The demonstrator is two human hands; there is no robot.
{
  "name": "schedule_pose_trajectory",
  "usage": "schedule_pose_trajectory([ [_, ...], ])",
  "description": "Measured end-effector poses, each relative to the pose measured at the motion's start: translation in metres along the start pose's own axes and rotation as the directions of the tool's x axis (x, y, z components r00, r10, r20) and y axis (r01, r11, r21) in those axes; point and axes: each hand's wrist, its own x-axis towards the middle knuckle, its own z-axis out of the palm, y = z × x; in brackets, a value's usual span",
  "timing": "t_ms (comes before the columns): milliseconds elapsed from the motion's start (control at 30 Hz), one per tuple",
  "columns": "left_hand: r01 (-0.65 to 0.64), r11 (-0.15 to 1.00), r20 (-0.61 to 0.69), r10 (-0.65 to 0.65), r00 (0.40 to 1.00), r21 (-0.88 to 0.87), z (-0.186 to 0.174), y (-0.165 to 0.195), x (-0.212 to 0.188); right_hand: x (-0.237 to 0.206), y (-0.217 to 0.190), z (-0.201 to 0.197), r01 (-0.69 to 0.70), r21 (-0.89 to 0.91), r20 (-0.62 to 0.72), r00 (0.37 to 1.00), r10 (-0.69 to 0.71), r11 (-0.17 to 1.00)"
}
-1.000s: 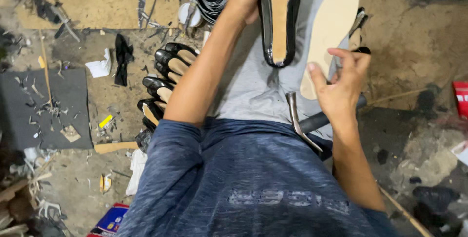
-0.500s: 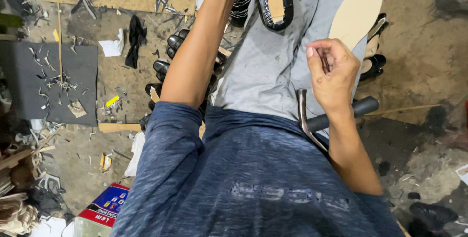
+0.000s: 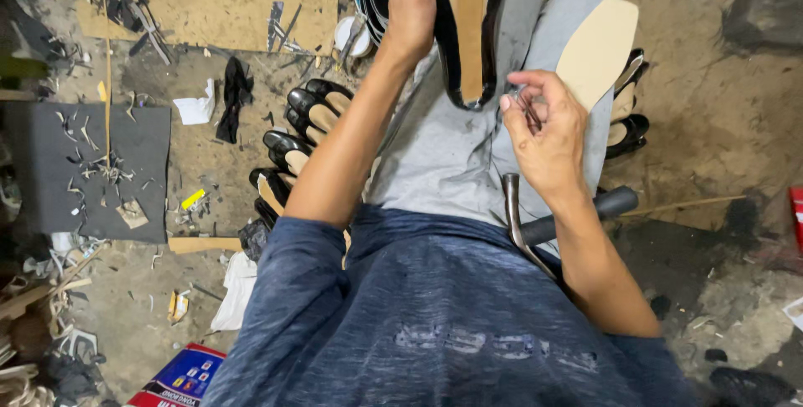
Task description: The person repeatedly picks up a shoe sole and a shoe upper, aligns them, and presses the edges together by hand. They handle multiple pairs of black shoes and soles, stacking completed units on the floor.
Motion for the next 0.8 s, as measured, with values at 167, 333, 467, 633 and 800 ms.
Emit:
schedule_pose_trajectory([
  [167,0.437,0.646,0.267,-0.349,0.898,-0.625,-0.020,0.061,0.015,0.010,-0.010,0.003,0.030,0.091,-0.014,0.999,-0.029,0.995],
  [333,0.517,0.581,0.377,-0.355,0.856,-0.628,-0.037,0.102,0.024,0.012,-0.010,0.008,0.071,0.123,-0.051,0.997,-0.065,0.990],
  [467,0.577,0.537,0.483,-0.322,0.814,-0.615,-0.043,0.113,0.024,0.009,-0.007,0.010,0.058,0.054,-0.050,0.997,-0.055,0.997],
  [633,0.341,0.808,0.386,-0.154,0.909,-0.480,-0.037,0.103,0.002,0.017,-0.001,0.010,0.206,-0.130,-0.118,0.968,-0.222,0.970],
  [800,0.775,0.490,0.398,-0.669,0.628,-0.400,-0.045,0.081,0.002,0.017,0.018,-0.011,-0.100,-0.052,-0.195,0.977,0.089,0.994],
])
